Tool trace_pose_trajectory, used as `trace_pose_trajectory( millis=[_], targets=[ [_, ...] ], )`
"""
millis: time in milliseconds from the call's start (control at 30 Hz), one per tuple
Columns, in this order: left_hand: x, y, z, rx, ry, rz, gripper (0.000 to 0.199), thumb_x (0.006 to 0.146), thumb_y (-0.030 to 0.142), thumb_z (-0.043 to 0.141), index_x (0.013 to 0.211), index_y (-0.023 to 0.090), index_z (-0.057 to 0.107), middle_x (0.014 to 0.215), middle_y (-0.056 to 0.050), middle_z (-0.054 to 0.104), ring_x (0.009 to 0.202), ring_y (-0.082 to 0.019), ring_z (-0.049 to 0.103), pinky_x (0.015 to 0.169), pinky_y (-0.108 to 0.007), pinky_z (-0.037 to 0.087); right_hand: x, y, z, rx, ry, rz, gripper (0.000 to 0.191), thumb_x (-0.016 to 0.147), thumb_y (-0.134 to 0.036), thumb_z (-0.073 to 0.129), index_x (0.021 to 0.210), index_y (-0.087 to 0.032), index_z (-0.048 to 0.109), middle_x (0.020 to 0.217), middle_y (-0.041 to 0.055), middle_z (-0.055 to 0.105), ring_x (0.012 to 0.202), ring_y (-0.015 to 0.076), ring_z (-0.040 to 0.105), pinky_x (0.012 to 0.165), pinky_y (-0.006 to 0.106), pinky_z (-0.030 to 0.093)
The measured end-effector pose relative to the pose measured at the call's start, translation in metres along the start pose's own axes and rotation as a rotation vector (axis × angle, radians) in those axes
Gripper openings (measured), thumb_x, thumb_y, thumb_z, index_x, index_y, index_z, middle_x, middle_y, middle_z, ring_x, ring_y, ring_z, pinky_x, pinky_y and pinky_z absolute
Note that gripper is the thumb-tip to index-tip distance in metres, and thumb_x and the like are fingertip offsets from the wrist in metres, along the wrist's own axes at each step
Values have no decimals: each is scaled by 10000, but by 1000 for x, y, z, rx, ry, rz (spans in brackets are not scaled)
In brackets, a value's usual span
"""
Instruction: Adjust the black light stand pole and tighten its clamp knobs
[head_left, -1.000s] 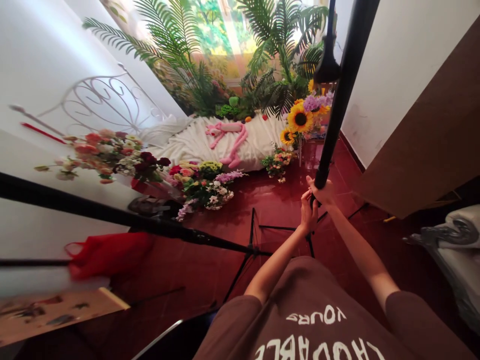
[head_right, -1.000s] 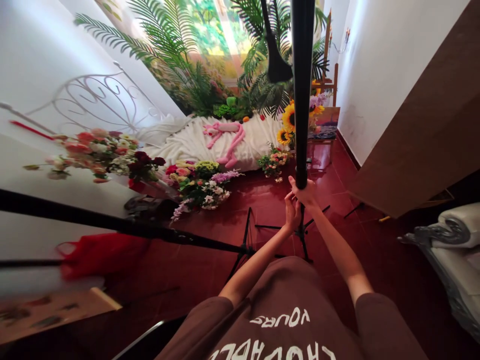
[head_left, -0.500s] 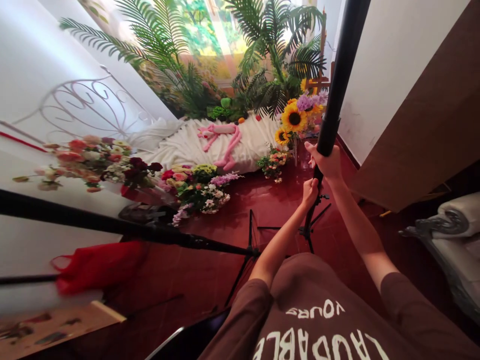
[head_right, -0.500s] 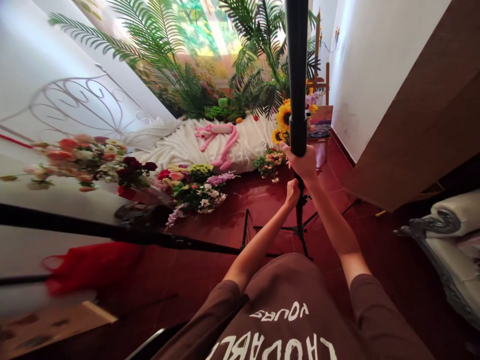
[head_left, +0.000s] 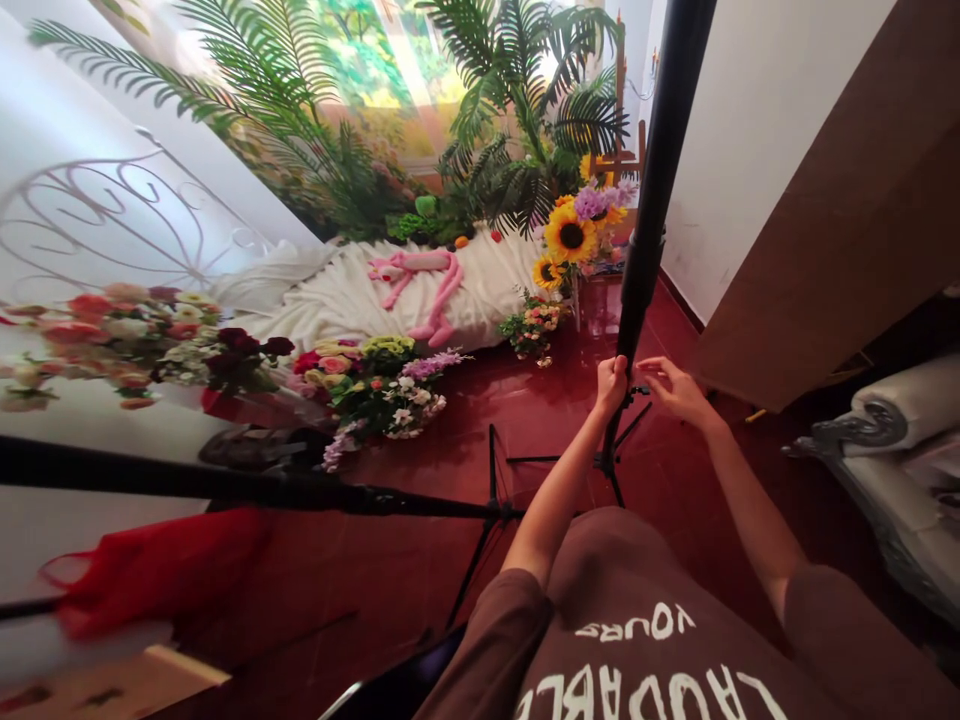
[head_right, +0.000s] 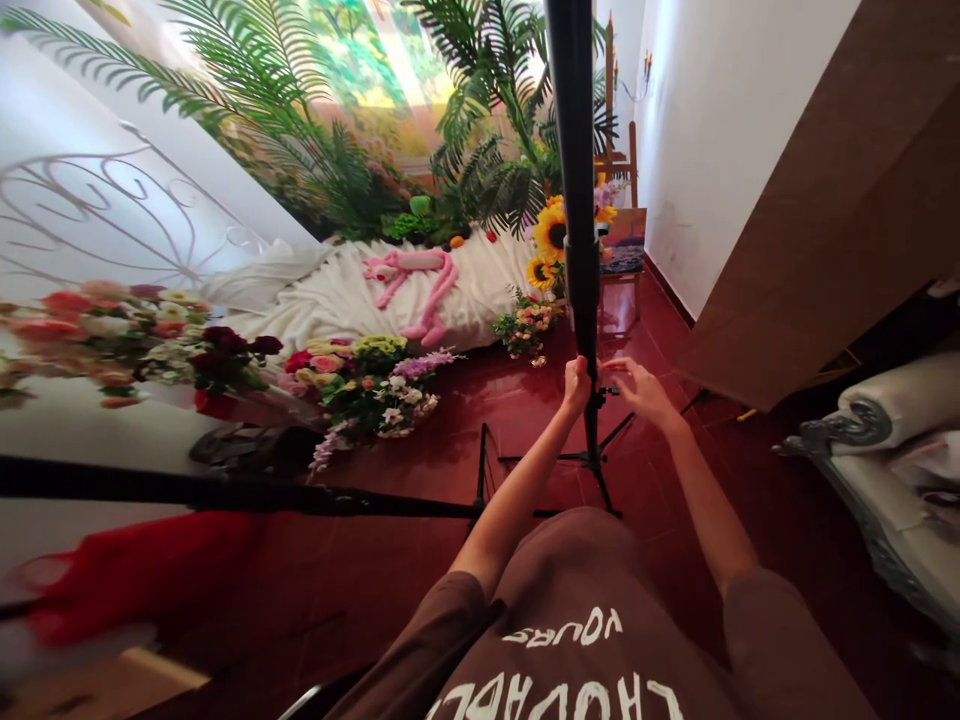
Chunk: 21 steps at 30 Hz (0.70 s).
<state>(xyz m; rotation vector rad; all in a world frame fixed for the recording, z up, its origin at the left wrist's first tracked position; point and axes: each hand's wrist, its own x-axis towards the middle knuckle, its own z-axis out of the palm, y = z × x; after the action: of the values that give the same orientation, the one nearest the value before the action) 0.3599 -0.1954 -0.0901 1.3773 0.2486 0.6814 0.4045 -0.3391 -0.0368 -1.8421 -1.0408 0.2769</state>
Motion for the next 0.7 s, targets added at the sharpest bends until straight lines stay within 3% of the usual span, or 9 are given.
trace_pose_trajectory(
  millis=[100,200,367,500,600,700],
  targets=[
    [0,-3,-1,7,9,-8,781,643,923,326,463,171,441,365,20,397,329,-68,378,372,-217,269,-20,28,20,54,43,74,286,914,-400,523,1120,-223,614,1158,82,678,1116,215,631,1023,440,471],
    [1,-4,-1,6,-6,1,773,658,911,337,471,170,449,367,21,400,339,-69,388,383,-216,284,-26,37,34,137,120,80,318,908,-460,530,1104,-222,609,1152,84,681,1098,203,643,1011,409,478],
    [1,-6,-1,29,0,14,775,681,899,324,488,164,476,375,19,409,346,-70,383,398,-221,285,-21,39,41,243,208,134,401,871,-557,550,1066,-212,614,1041,77,716,999,192,677,905,345,517],
    [0,-3,-2,40,-12,34,788,688,899,301,482,160,478,386,10,421,360,-78,401,413,-230,305,-14,39,43,223,265,224,491,832,-621,545,1000,-169,641,849,72,712,809,191,684,712,296,534],
    [-1,0,-1,40,-19,38,790,696,896,291,474,161,475,382,11,410,358,-80,403,412,-233,310,-10,37,46,173,315,255,489,838,-599,526,981,-152,666,768,58,685,701,178,665,650,281,517],
    [-2,2,-1,34,-12,39,788,686,899,303,473,161,478,377,15,406,347,-75,392,402,-228,297,-5,34,46,106,314,239,460,870,-509,497,1122,-160,660,782,48,677,656,162,646,663,293,526]
  ],
)
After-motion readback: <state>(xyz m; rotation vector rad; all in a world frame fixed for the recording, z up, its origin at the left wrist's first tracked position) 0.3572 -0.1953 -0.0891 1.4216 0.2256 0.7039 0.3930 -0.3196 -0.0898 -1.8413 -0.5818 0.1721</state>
